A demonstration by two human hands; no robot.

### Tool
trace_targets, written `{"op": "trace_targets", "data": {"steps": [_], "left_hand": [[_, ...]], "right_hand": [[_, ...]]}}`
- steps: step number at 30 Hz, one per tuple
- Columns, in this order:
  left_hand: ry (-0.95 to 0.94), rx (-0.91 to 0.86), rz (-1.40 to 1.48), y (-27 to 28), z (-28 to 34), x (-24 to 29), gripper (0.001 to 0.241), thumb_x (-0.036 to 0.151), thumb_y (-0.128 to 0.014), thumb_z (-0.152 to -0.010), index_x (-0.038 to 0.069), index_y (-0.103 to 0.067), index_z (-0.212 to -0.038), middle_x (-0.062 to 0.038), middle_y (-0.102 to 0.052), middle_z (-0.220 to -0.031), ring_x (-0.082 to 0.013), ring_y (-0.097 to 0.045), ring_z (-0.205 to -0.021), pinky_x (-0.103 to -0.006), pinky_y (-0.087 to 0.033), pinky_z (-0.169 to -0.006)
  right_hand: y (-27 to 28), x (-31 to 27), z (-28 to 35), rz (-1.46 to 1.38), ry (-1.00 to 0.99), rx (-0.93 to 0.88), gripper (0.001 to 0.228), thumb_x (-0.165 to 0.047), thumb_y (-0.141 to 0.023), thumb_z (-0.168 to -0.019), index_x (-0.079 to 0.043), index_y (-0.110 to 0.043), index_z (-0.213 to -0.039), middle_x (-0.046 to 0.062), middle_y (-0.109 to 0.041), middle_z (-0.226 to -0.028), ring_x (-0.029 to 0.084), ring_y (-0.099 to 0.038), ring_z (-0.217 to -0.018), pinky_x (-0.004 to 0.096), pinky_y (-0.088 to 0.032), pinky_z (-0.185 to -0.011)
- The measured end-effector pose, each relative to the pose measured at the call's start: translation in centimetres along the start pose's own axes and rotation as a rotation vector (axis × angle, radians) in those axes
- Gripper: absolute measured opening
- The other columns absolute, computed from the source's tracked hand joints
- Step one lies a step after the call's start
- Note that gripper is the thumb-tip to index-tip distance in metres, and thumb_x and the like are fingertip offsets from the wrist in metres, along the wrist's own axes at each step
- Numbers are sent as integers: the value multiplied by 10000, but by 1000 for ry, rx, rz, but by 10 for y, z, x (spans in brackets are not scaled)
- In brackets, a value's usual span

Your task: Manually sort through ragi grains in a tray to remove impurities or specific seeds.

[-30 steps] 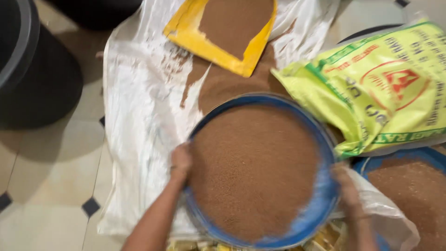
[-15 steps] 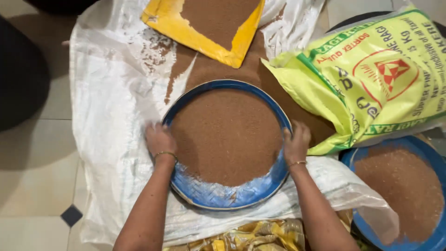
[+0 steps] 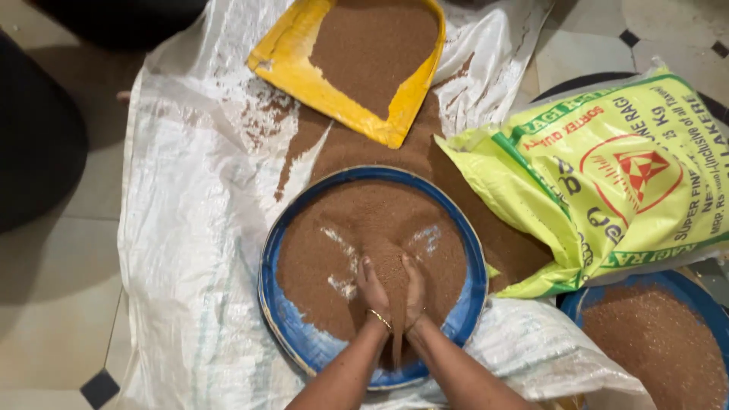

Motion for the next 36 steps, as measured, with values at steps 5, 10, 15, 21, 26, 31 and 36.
{"op": "trace_targets", "data": {"steps": [5, 10, 15, 21, 26, 31, 36], "left_hand": [[410, -15, 472, -27, -44, 245, 634, 469, -326, -1054, 8, -521, -1443, -274, -587, -1426, -384, -587, -1296, -511, -475, -1076], [-138, -155, 266, -60, -133, 299, 650, 498, -281, -1053, 61, -380, -1524, -117, -362, -1607, -249, -353, -1483, -407, -265, -1214], [-184, -490, -394, -33, -181, 156, 608, 546, -340, -1042, 146, -579, -1434, -137, -558, -1495, -318, -487, -1395, -463, -344, -1167], [-373, -526, -1016, 36, -87, 116, 531, 523, -377, -1007, 191, -632, -1334, -81, -586, -1428, -312, -425, -1374, -521, -272, -1159], [-326, -226, -766, 56, 23, 92, 508, 425, -384, -1078, 48, -644, -1296, -190, -600, -1363, -379, -458, -1321, -539, -272, -1136], [417, 94, 175, 23, 31, 210, 525, 441, -450, -974, 86, -683, -1284, -143, -689, -1294, -315, -646, -1212, -447, -500, -1029], [138, -211, 719, -65, -116, 258, 698, 558, -421, -1009, 8, -504, -1432, -163, -569, -1430, -291, -562, -1288, -410, -456, -1087]], "right_hand": [[-94, -124, -42, 33, -208, 94, 618, -540, -476, -999, -18, -611, -1302, 212, -679, -1301, 284, -680, -1164, 412, -541, -1005], [-136, -199, -125, 25, 266, -294, 469, -344, -583, -999, -43, -554, -1358, 149, -608, -1372, 243, -625, -1233, 412, -542, -1033], [-55, -99, -180, 1106, 251, -236, 419, -380, -658, -943, -73, -730, -1219, 144, -733, -1288, 262, -670, -1198, 381, -515, -1026], [-8, -40, -87, 1372, 545, -275, 481, -399, -673, -920, -51, -697, -1251, 172, -644, -1341, 364, -582, -1250, 435, -455, -1057], [18, 35, 3, 711, 249, -53, 473, -380, -612, -957, -13, -684, -1247, 151, -725, -1233, 267, -670, -1149, 376, -513, -1016], [-29, -20, 9, 92, -139, 117, 479, -401, -520, -999, -38, -623, -1293, 111, -656, -1282, 230, -616, -1170, 378, -474, -1011], [-127, -191, -39, -260, 78, -269, 532, -435, -470, -1041, -20, -570, -1358, 142, -634, -1342, 271, -605, -1242, 435, -491, -1083]]}}
Point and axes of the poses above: each hand's wrist, its own z-axis away from the middle knuckle, its own y-axis out of the back of the hand, x = y × z, the point moved 1 cm from there along -z, towards the middle knuckle
